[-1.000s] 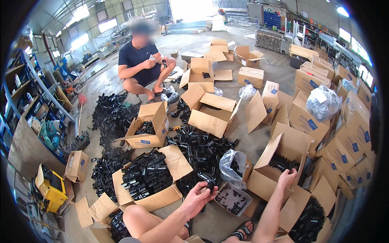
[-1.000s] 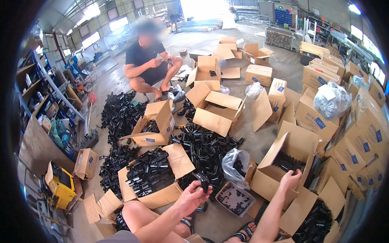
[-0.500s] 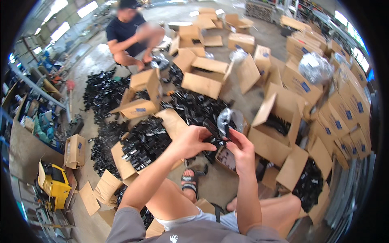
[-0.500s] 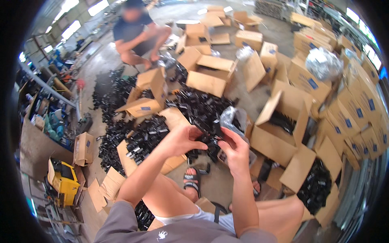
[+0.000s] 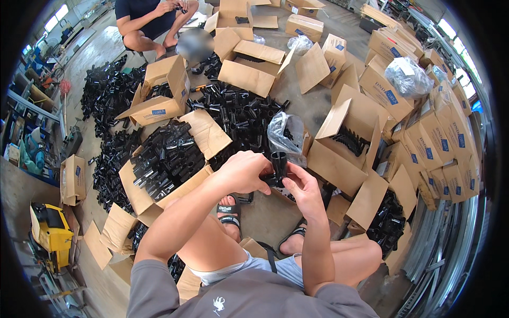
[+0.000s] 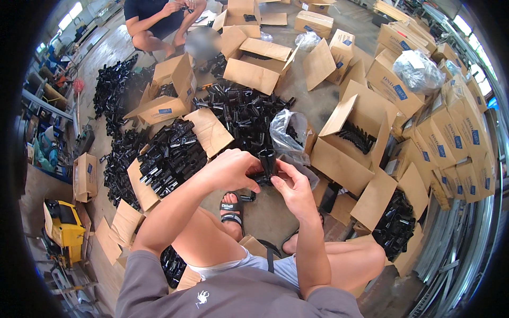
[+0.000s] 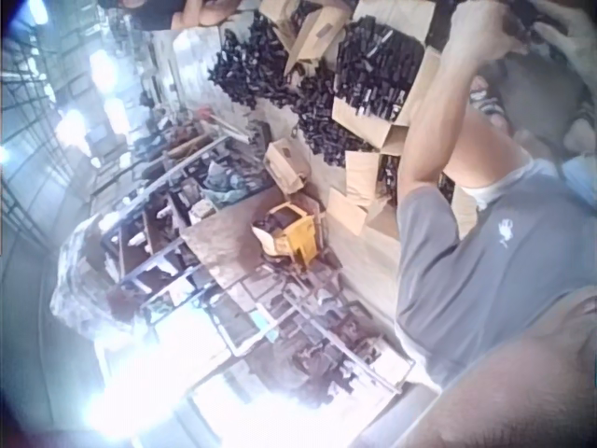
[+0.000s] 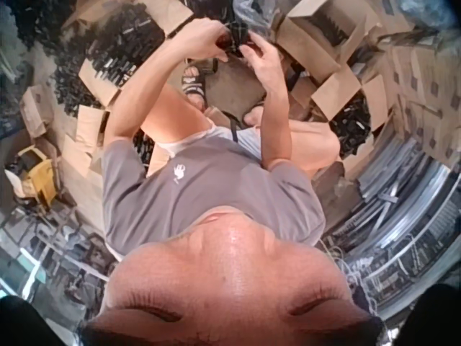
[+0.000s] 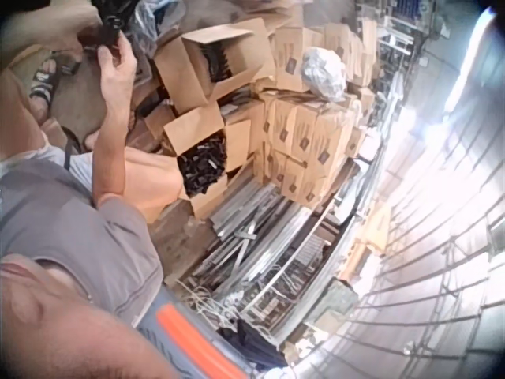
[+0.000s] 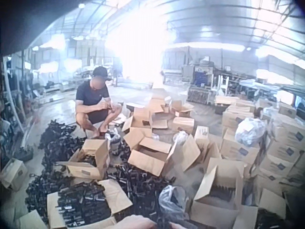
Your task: The person handles black plastic parts and small metal fasteners while seated on the floor, placing them into cardboard boxes and plastic bags.
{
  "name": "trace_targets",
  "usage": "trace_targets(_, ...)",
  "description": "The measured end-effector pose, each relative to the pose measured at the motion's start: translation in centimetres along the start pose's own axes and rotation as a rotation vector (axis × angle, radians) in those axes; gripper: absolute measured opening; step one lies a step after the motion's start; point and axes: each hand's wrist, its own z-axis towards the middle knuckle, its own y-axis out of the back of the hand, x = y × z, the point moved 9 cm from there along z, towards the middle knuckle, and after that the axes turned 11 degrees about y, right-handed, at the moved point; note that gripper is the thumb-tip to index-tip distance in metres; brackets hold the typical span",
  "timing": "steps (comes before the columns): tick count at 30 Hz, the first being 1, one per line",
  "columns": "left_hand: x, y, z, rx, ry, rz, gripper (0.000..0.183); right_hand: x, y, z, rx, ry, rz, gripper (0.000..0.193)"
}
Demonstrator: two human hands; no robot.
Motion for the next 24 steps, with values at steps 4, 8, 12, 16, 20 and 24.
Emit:
trace_targets(4,0.3,-1.1,-0.2,-0.031,-0.004,0.135,0.040,-0.2,-1.1,0.3,0.130,-0.085,-0.174,0.038)
trace_targets(8,0.2,-1.4,-0.4,0.000,0.004,0.203,0.040,-0.2,-1.1,0.0,0.177,-0.080,-0.258,0.035)
trace_targets(12,0.2,-2.8,-0.4,0.033,-0.036,0.331,0.038,-0.2,-1.6,-0.4,0.225,-0.093,-0.316,0.034)
trace_targets(16,0.4,-3.5,-0.5,0.054,-0.044,0.359,0.035,-0.5,-2.1,-1.1,0.220,-0.133,-0.324,0.034)
trace_targets(20,0.9,-4.1,-0.5,0.048,-0.027,0.398,0.036,-1.1,-2.4,-1.1,0.242,-0.154,-0.342,0.035)
trace_targets(24,1.0,-3.6,-0.4,0.027,-0.023,0.265,0.040,-2.2,-1.3,-1.1,0.186,-0.119,-0.247,0.034)
